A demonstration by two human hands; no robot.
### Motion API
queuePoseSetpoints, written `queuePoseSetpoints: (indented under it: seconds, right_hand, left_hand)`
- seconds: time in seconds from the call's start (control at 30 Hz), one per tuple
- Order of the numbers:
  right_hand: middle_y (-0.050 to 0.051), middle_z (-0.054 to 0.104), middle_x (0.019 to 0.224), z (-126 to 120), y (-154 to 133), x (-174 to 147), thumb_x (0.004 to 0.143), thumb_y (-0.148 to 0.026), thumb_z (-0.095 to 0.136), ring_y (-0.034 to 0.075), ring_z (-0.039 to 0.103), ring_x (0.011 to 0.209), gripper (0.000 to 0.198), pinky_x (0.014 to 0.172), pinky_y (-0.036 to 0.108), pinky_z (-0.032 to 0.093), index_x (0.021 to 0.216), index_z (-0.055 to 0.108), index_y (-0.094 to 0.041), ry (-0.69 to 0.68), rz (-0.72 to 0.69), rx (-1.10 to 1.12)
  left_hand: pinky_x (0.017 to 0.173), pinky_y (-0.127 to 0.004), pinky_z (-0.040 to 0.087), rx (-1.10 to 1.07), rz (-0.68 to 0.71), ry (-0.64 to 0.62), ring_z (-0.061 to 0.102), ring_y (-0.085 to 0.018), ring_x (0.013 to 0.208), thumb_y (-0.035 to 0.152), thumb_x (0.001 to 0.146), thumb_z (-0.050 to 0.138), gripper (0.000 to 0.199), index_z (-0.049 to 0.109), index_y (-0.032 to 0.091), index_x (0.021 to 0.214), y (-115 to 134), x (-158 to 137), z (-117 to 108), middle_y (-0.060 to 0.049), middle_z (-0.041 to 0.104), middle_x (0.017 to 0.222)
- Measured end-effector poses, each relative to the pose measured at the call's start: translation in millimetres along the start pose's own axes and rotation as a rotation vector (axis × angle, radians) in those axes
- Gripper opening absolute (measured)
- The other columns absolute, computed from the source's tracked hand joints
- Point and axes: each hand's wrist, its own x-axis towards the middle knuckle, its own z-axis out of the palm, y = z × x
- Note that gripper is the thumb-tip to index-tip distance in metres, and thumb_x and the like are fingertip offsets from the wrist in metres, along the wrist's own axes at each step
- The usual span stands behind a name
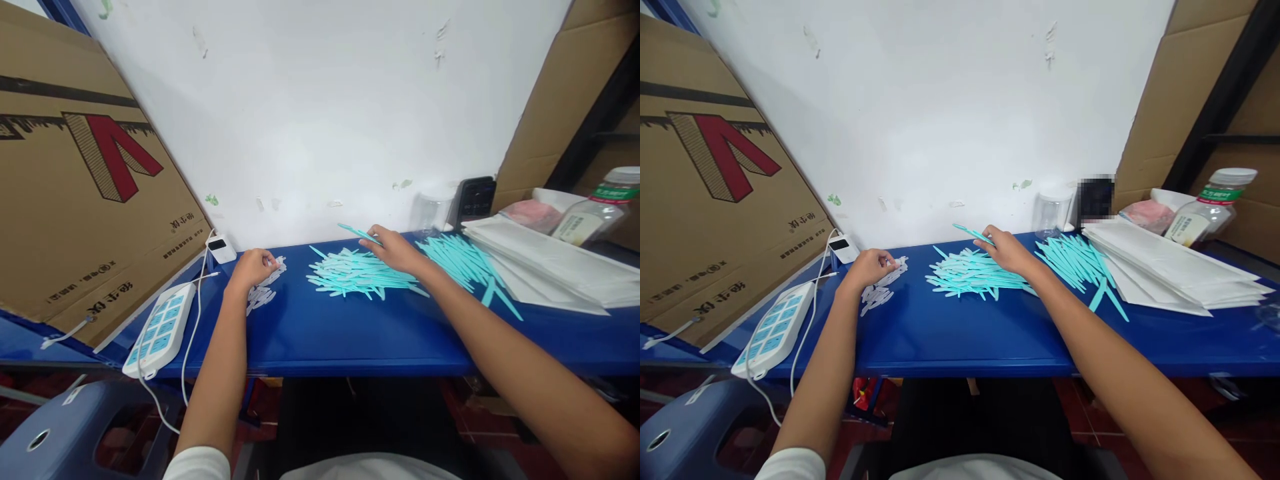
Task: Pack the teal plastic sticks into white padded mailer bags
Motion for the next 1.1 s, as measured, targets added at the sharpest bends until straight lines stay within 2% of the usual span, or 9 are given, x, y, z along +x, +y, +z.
queuePoseSetpoints:
  seconds: [0.1, 0.2, 0.37, 0.5, 0.67, 0.83, 0.93, 1.03, 1.1]
  right_hand:
    - [0.002, 0.062, 0.078, 1.9, -0.9, -3.2, 0.097, -0.055, 0.054, 0.02, 0.051, 0.067, 0.032, 0.062, 0.029, 0.033, 0.098, 0.046, -0.024, -0.026, 0.007, -0.019]
    - [0.001, 0.056, 0.075, 1.4, -3.2, -5.2, 0.098, -0.052, 0.052, 0.02, 0.048, 0.065, 0.029, 0.062, 0.03, 0.032, 0.096, 0.043, -0.025, -0.054, -0.017, -0.045]
    - [0.002, 0.058, 0.081, 1.1, -6.1, -5.1, 0.097, -0.047, 0.053, 0.02, 0.05, 0.069, 0.025, 0.064, 0.03, 0.034, 0.096, 0.045, -0.024, -0.131, -0.051, -0.041]
    - [0.003, 0.059, 0.083, 2.9, -9.9, -4.9, 0.095, -0.044, 0.054, 0.019, 0.052, 0.072, 0.023, 0.065, 0.03, 0.036, 0.089, 0.045, -0.024, -0.124, -0.074, -0.019]
    - [0.002, 0.058, 0.079, 3.4, -11.1, -5.2, 0.092, -0.043, 0.056, 0.019, 0.052, 0.073, 0.025, 0.065, 0.029, 0.035, 0.084, 0.044, -0.023, -0.098, -0.091, -0.011]
    - [0.002, 0.057, 0.079, 5.2, -9.4, -4.5, 0.092, -0.043, 0.056, 0.019, 0.051, 0.073, 0.024, 0.066, 0.03, 0.034, 0.085, 0.045, -0.023, -0.085, -0.111, 0.002]
    - [0.001, 0.057, 0.078, 4.4, -13.8, -5.1, 0.09, -0.044, 0.059, 0.018, 0.049, 0.07, 0.026, 0.065, 0.03, 0.034, 0.082, 0.046, -0.023, -0.053, -0.11, 0.031]
    - [0.002, 0.059, 0.079, 1.4, -20.2, -6.7, 0.088, -0.044, 0.061, 0.017, 0.049, 0.07, 0.026, 0.065, 0.03, 0.035, 0.08, 0.049, -0.022, -0.048, -0.107, 0.049]
    - [0.003, 0.063, 0.083, -0.5, -23.9, -7.8, 0.088, -0.042, 0.061, 0.019, 0.052, 0.073, 0.023, 0.067, 0.03, 0.037, 0.082, 0.054, -0.021, -0.054, -0.107, 0.066]
  left_hand:
    - [0.059, -0.029, 0.042, -0.039, -0.024, -0.2, 0.065, -0.02, 0.065, 0.049, 0.071, 0.081, 0.03, 0.077, 0.021, 0.08, -9.0, -1.0, -1.0, -0.003, 0.072, 0.073]
    - [0.058, -0.028, 0.042, -0.026, -0.074, -0.288, 0.066, -0.02, 0.066, 0.044, 0.069, 0.084, 0.027, 0.074, 0.02, 0.079, -13.9, -0.3, 4.3, -0.003, 0.073, 0.076]
    - [0.061, -0.027, 0.043, 0.043, -0.109, -0.241, 0.069, -0.021, 0.074, 0.036, 0.079, 0.078, 0.021, 0.072, 0.02, 0.092, -17.7, 3.9, 18.0, -0.006, 0.075, 0.083]
    - [0.066, -0.029, 0.043, 0.111, -0.136, -0.209, 0.07, -0.025, 0.081, 0.034, 0.083, 0.076, 0.024, 0.072, 0.021, 0.103, -17.5, 5.5, 22.4, -0.009, 0.076, 0.091]
    - [0.067, -0.031, 0.042, 0.122, -0.145, -0.21, 0.069, -0.027, 0.078, 0.026, 0.084, 0.072, 0.007, 0.072, 0.019, 0.087, -13.6, 6.1, 23.1, -0.011, 0.075, 0.083]
    - [0.07, -0.031, 0.046, 0.065, -0.07, -0.209, 0.069, -0.026, 0.076, 0.028, 0.084, 0.072, 0.013, 0.069, 0.019, 0.075, -7.4, 5.4, 23.8, -0.011, 0.074, 0.078]
    - [0.075, -0.029, 0.049, -0.098, 0.033, -0.139, 0.07, -0.022, 0.082, 0.031, 0.089, 0.067, 0.015, 0.071, 0.018, 0.094, 1.8, 6.0, 26.1, -0.009, 0.076, 0.09]
    - [0.074, -0.03, 0.053, -0.518, 0.152, -0.043, 0.071, -0.02, 0.083, 0.041, 0.09, 0.066, 0.034, 0.07, 0.016, 0.112, 18.5, 7.3, 32.2, -0.009, 0.075, 0.094]
    - [0.072, -0.031, 0.056, -0.792, 0.155, -0.017, 0.072, -0.021, 0.083, 0.048, 0.087, 0.072, 0.044, 0.071, 0.013, 0.115, 32.1, 7.1, 37.3, -0.011, 0.075, 0.095]
